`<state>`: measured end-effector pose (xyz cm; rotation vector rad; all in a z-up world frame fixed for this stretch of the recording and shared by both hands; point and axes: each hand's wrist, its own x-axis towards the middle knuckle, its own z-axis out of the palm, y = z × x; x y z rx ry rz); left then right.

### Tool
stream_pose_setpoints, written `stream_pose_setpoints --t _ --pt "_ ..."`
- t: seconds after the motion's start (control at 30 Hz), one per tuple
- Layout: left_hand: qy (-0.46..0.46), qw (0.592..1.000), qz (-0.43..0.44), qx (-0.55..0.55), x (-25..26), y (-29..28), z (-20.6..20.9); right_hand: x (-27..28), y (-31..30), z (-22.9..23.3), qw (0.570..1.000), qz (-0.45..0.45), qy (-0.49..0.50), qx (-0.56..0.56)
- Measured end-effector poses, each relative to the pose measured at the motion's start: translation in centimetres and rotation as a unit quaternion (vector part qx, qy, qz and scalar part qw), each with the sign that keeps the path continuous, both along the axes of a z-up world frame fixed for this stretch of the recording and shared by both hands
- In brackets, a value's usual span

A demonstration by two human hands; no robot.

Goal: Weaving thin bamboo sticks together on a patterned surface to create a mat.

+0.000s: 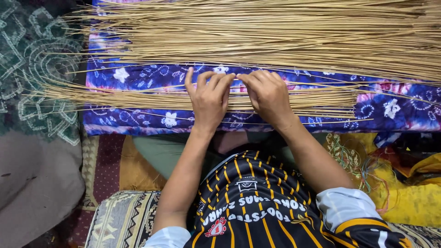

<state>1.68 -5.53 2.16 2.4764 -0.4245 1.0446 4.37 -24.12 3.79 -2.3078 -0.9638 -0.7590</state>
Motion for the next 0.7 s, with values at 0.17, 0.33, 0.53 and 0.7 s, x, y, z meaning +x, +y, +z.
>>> stream_pose_setpoints --t 0.17,0.33,0.53,0.7 --pt "0.016 0.999 0.027 -0.013 0.2 1.5 -1.2 0.4 -1.6 -0.2 1.0 -0.006 0.008 0.006" --pt "0.013 1.0 -0.006 0.003 0.4 -0.3 -0.5 0.3 -0.8 -0.4 1.0 0.001 -0.005 -0.005" --pt "0.005 1.0 0.007 -0.015 0.8 0.7 -1.5 0.5 -1.7 0.0 1.0 -0.012 -0.002 0.003" --pt "0.012 1.0 0.006 0.005 1.1 0.6 -2.1 0.4 -1.8 -0.2 1.0 -0.008 0.0 -0.014"
